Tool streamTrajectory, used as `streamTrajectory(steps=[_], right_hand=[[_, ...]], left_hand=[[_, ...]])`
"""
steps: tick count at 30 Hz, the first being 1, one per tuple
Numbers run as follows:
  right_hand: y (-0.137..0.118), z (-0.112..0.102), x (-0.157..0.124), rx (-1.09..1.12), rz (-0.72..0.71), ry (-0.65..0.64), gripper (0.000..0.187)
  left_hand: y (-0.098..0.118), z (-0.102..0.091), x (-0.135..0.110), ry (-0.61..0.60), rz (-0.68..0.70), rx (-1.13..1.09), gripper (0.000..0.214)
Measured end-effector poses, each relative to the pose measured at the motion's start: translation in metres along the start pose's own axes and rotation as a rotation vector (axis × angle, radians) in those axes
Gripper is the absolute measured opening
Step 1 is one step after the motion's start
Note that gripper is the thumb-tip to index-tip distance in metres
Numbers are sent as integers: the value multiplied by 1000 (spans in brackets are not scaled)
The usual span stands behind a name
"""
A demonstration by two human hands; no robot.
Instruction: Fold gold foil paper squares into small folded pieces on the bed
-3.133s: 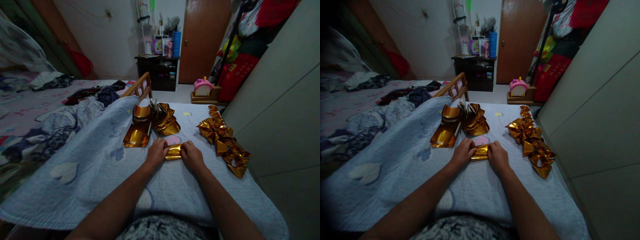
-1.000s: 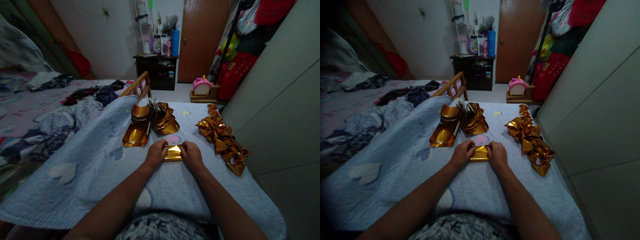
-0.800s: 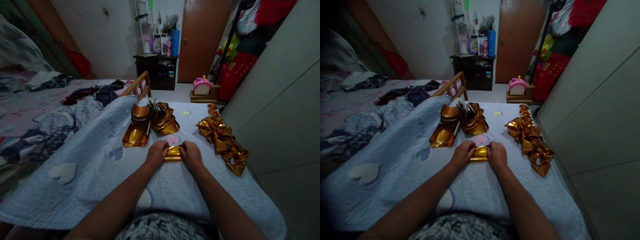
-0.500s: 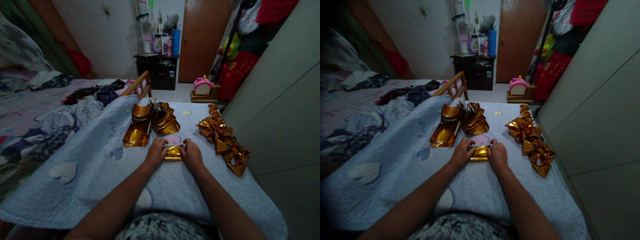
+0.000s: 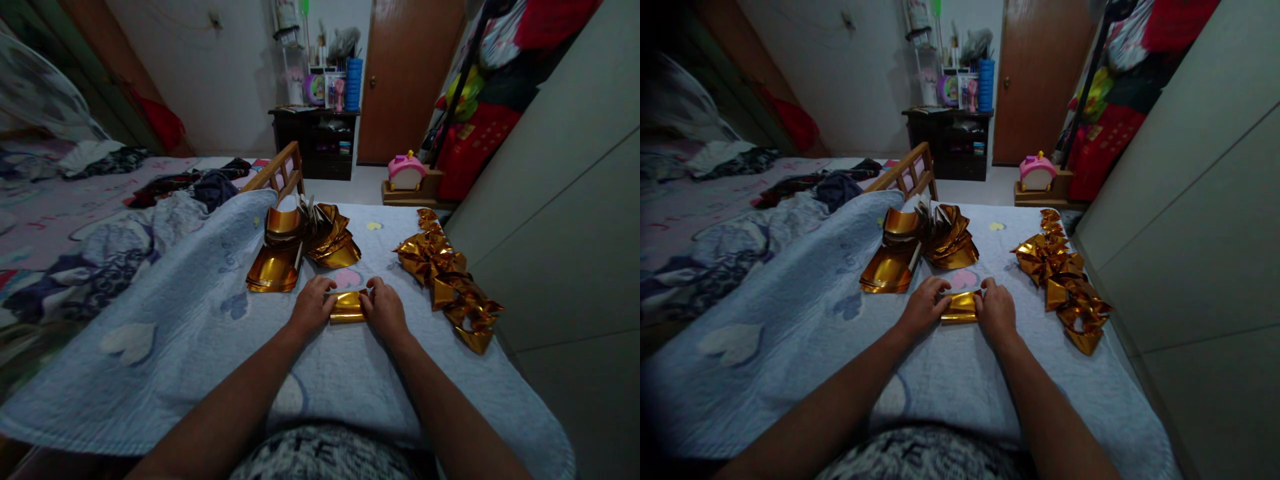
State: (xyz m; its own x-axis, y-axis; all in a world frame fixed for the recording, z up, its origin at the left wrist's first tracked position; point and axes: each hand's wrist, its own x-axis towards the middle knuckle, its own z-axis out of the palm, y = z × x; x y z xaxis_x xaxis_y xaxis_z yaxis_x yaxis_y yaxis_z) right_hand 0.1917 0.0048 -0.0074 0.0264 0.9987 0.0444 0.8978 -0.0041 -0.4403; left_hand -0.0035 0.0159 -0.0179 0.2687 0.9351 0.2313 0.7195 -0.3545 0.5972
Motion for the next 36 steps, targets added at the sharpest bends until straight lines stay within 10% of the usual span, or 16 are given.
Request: streamTrajectory(steps=[19,36], right_hand=[[4,4,1,-5,-41,46,11],[16,9,7,20,-369,-22,20]], left_hand=[[0,-1,-1,-59,45,17,12],[5,-10,1,-266,185,107,20]])
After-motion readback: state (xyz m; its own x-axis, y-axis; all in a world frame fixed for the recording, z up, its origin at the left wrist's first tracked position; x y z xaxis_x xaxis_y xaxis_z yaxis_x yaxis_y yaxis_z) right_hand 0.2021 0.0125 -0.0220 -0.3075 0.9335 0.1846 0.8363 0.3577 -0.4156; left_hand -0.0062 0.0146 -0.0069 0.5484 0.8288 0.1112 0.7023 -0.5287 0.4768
